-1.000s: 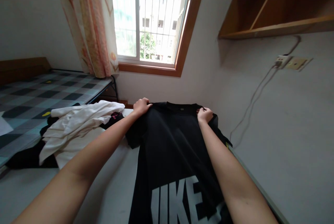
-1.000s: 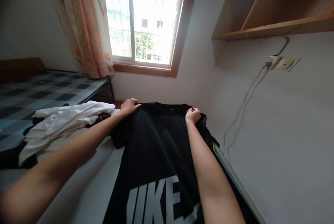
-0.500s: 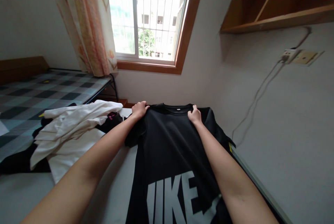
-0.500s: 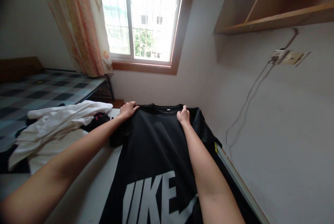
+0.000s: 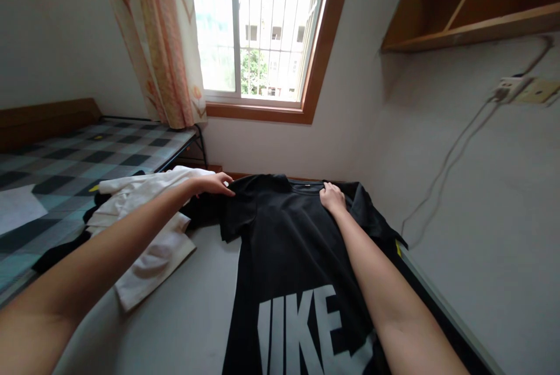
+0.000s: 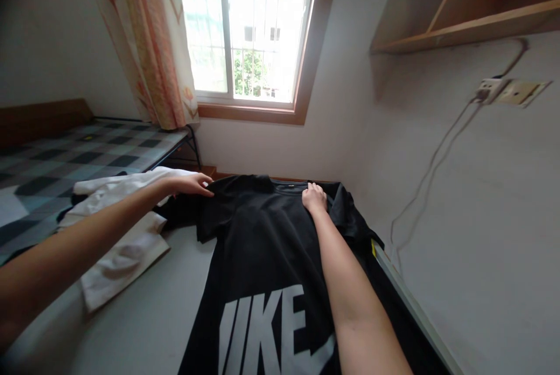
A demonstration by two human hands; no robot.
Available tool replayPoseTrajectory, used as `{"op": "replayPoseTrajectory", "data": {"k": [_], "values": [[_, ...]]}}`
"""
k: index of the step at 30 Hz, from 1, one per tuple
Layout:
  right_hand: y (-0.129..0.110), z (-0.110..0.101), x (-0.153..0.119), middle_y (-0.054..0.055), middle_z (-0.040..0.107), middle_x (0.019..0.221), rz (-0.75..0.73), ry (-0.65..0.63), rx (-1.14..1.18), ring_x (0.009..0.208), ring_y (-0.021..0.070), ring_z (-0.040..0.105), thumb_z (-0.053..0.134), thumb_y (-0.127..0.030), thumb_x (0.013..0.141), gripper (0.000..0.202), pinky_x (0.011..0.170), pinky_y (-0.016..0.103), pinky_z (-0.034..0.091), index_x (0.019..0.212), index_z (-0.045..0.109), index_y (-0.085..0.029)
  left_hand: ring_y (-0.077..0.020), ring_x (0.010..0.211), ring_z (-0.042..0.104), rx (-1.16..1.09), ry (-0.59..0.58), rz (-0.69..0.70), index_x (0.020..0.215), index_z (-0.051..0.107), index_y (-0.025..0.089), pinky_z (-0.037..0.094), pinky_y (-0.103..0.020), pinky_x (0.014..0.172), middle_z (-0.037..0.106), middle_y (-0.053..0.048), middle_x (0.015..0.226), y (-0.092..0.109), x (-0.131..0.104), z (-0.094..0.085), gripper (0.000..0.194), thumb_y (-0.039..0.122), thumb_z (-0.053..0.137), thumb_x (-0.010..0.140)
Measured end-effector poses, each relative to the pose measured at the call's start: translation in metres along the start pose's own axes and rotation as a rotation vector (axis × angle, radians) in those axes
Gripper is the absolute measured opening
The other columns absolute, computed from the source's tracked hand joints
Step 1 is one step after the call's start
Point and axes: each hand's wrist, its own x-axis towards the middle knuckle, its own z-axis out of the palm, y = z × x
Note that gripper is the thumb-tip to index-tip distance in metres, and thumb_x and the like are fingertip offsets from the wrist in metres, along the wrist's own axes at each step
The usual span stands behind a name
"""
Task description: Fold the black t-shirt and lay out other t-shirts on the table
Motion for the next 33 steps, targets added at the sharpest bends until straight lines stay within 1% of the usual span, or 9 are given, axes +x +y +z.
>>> {"op": "replayPoseTrajectory", "data": {"k": [2, 7, 10, 13, 17, 20, 23, 28, 33], "values": [[0.0, 0.0, 0.0, 0.012, 0.047, 0.146, -0.002, 0.006, 0.004, 0.135, 0.0218, 0.04, 0.03, -0.025, 0.093, 0.051, 0.11, 0.034, 0.031, 0.138, 0.051, -0.011, -0.0176, 0.093, 0.066, 0.008, 0.093, -0.036, 0.112, 0.067, 0.029, 0.05, -0.02, 0.07, 0.071, 0.0, 0.11, -0.007, -0.007, 0.0, 0.047, 0.049, 0.07, 0.069], [-0.001, 0.0, -0.002, 0.013, 0.047, 0.145, 0.006, 0.007, 0.008, 0.134, 0.022, 0.04, 0.03, -0.026, 0.094, 0.051, 0.109, 0.035, 0.031, 0.138, 0.051, -0.011, -0.0187, 0.075, 0.067, 0.166, 0.055, -0.154, 0.107, 0.066, 0.021, 0.049, -0.022, 0.063, 0.071, -0.001, 0.083, -0.027, -0.004, 0.011, 0.041, 0.048, 0.067, 0.076], [-0.002, -0.002, -0.002, 0.013, 0.047, 0.145, 0.001, 0.003, -0.011, 0.134, 0.0222, 0.041, 0.03, -0.025, 0.094, 0.051, 0.108, 0.035, 0.032, 0.138, 0.051, -0.011, -0.0235, 0.087, 0.067, 0.343, 0.187, -0.109, 0.111, 0.063, 0.02, 0.05, -0.026, 0.075, 0.07, -0.002, 0.092, -0.024, -0.007, 0.022, 0.046, 0.041, 0.073, 0.072], [-0.003, -0.008, -0.004, 0.015, 0.047, 0.145, -0.034, -0.015, -0.057, 0.132, 0.0244, 0.043, 0.031, -0.025, 0.095, 0.05, 0.106, 0.036, 0.035, 0.139, 0.049, -0.011, -0.0309, 0.111, 0.059, 0.566, 0.343, 0.002, 0.124, 0.057, 0.022, 0.046, -0.038, 0.092, 0.063, -0.011, 0.12, -0.005, -0.016, 0.036, 0.056, 0.024, 0.073, 0.07], [-0.003, -0.025, -0.015, 0.016, 0.049, 0.142, -0.123, -0.038, -0.207, 0.124, 0.0287, 0.049, 0.037, -0.025, 0.093, 0.046, 0.1, 0.041, 0.038, 0.136, 0.052, -0.016, -0.0272, 0.126, 0.049, 0.615, 0.413, 0.38, 0.123, 0.061, 0.026, 0.036, -0.041, 0.107, 0.055, -0.01, 0.135, 0.024, -0.016, 0.061, 0.045, 0.01, 0.053, 0.081], [0.007, -0.044, -0.027, 0.016, 0.056, 0.131, -0.159, -0.087, -0.373, 0.119, 0.0308, 0.051, 0.046, -0.025, 0.09, 0.039, 0.098, 0.045, 0.036, 0.125, 0.061, -0.018, -0.0213, 0.129, 0.048, 0.463, 0.311, 0.595, 0.126, 0.061, 0.026, 0.032, -0.035, 0.111, 0.055, -0.006, 0.136, 0.037, -0.002, 0.087, 0.04, 0.018, 0.045, 0.089], [0.027, -0.068, -0.035, 0.018, 0.052, 0.133, -0.136, -0.141, -0.485, 0.12, 0.0337, 0.049, 0.057, -0.025, 0.085, 0.034, 0.098, 0.048, 0.036, 0.117, 0.066, -0.017, -0.0276, 0.14, 0.034, 0.406, 0.318, 0.535, 0.137, 0.052, 0.023, 0.024, -0.042, 0.116, 0.046, -0.007, 0.147, 0.04, 0.013, 0.114, 0.049, 0.043, 0.045, 0.093], [0.072, -0.111, -0.029, 0.018, 0.041, 0.142, 0.092, -0.182, -0.486, 0.125, 0.0406, 0.045, 0.076, -0.023, 0.069, 0.044, 0.097, 0.058, 0.037, 0.112, 0.067, -0.021, -0.028, 0.147, 0.018, 0.383, 0.296, 0.391, 0.144, 0.043, 0.028, 0.013, -0.046, 0.119, 0.033, -0.002, 0.156, 0.038, 0.019, 0.135, 0.061, 0.057, 0.039, 0.091], [0.11, -0.125, -0.024, 0.019, 0.066, 0.101, 0.479, -0.389, -0.025, 0.08, 0.0288, 0.068, 0.082, -0.025, 0.062, 0.049, 0.061, 0.043, 0.057, 0.106, 0.062, -0.013, -0.027, 0.146, 0.019, 0.38, 0.311, 0.39, 0.144, 0.044, 0.027, 0.014, -0.045, 0.118, 0.034, -0.003, 0.155, 0.038, 0.017, 0.134, 0.063, 0.059, 0.038, 0.09]]}}
